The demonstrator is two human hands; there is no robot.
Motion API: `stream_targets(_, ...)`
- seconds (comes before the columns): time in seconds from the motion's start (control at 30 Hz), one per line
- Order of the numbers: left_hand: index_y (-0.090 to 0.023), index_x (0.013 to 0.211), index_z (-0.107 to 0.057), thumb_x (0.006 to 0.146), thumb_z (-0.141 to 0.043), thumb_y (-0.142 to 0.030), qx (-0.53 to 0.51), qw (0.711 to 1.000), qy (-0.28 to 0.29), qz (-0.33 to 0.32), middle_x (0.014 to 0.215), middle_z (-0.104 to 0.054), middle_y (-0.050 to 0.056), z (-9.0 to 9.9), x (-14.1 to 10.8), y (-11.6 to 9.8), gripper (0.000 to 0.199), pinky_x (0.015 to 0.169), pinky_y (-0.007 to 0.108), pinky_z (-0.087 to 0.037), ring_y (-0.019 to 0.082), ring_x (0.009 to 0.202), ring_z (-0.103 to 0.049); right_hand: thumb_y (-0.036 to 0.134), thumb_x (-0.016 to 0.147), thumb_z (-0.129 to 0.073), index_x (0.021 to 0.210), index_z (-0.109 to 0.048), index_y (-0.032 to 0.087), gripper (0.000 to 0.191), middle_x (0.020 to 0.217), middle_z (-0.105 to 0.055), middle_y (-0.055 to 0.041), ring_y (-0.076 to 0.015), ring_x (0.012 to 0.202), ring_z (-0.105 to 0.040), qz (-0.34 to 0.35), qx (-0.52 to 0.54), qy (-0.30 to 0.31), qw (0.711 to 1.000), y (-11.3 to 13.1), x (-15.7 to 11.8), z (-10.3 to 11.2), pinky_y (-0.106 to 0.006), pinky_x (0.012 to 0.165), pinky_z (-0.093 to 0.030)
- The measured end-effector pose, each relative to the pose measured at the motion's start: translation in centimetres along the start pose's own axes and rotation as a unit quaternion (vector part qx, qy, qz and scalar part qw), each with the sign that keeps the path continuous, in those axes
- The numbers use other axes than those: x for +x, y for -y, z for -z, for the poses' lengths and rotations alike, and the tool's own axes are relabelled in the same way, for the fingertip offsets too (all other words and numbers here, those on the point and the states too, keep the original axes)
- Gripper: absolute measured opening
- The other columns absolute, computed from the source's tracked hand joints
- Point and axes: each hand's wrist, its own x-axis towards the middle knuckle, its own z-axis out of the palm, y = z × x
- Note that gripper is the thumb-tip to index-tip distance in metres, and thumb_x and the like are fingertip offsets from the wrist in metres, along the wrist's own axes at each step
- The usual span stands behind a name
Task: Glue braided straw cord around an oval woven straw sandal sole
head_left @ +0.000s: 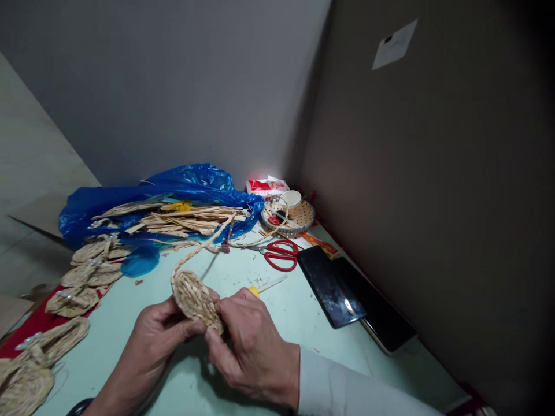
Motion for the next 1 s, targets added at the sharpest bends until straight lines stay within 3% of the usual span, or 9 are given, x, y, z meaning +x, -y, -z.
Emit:
stream_targets(0.2,-0.023,0.092,-0.083,0.060,-0.090,-0.036,-0.035,0.999,0.015,0.029,0.089,-0.083,0.005,0.2,-0.3,0.7,0.035,0.072,0.024,-0.059,0.020,0.075,-0.072,0.029,0.094,-0.042,0.086,-0.055,0.020,0.017,0.066,-0.062,-0.0015,-0.0193,0.058,-0.055,-0.027,0.043,0.008,0.999,-0.1,0.1,0.1,-0.032,0.062,-0.040)
stream_targets(0.4,-0.025,0.093,-0.083,0.060,-0.092,-0.039,-0.067,0.997,-0.002,0.044,0.089,-0.082,0.003,-0.5,-0.5,0.0,0.037,0.064,0.020,-0.057,0.015,0.066,-0.068,0.031,0.094,-0.047,0.091,-0.059,0.018,0.018,0.068,-0.065,-0.0012,-0.0178,0.059,-0.056,-0.063,0.088,0.004,0.994,0.1,0.1,0.3,-0.031,0.065,-0.042)
stream_targets(0.73,-0.022,0.101,-0.081,0.064,-0.090,-0.031,-0.108,0.991,0.001,0.078,0.095,-0.081,0.008,-0.7,-0.8,-0.7,0.039,0.070,0.022,-0.060,0.023,0.086,-0.073,0.026,0.095,-0.047,0.099,-0.066,0.011,0.024,0.075,-0.070,-0.0071,-0.0206,0.068,-0.061,-0.101,0.131,0.021,0.986,0.6,0.4,1.1,-0.033,0.070,-0.045)
stream_targets(0.83,-0.021,0.101,-0.081,0.059,-0.093,-0.031,-0.141,0.985,-0.029,0.099,0.097,-0.080,0.007,-0.9,-0.9,-1.2,0.045,0.077,0.022,-0.060,0.023,0.094,-0.072,0.025,0.095,-0.049,0.099,-0.067,0.011,0.023,0.073,-0.070,-0.0061,-0.0186,0.064,-0.059,-0.116,0.139,0.029,0.983,0.6,0.4,1.1,-0.031,0.066,-0.044)
stream_targets(1.0,-0.022,0.104,-0.078,0.057,-0.093,-0.040,-0.157,0.980,-0.072,0.099,0.085,-0.075,0.002,-0.8,-0.5,-1.6,0.052,0.065,0.019,-0.059,0.016,0.077,-0.065,0.026,0.095,-0.055,0.096,-0.066,0.015,0.016,0.068,-0.068,-0.0020,-0.0168,0.061,-0.057,-0.119,0.144,0.051,0.981,0.5,0.2,0.9,-0.029,0.063,-0.042)
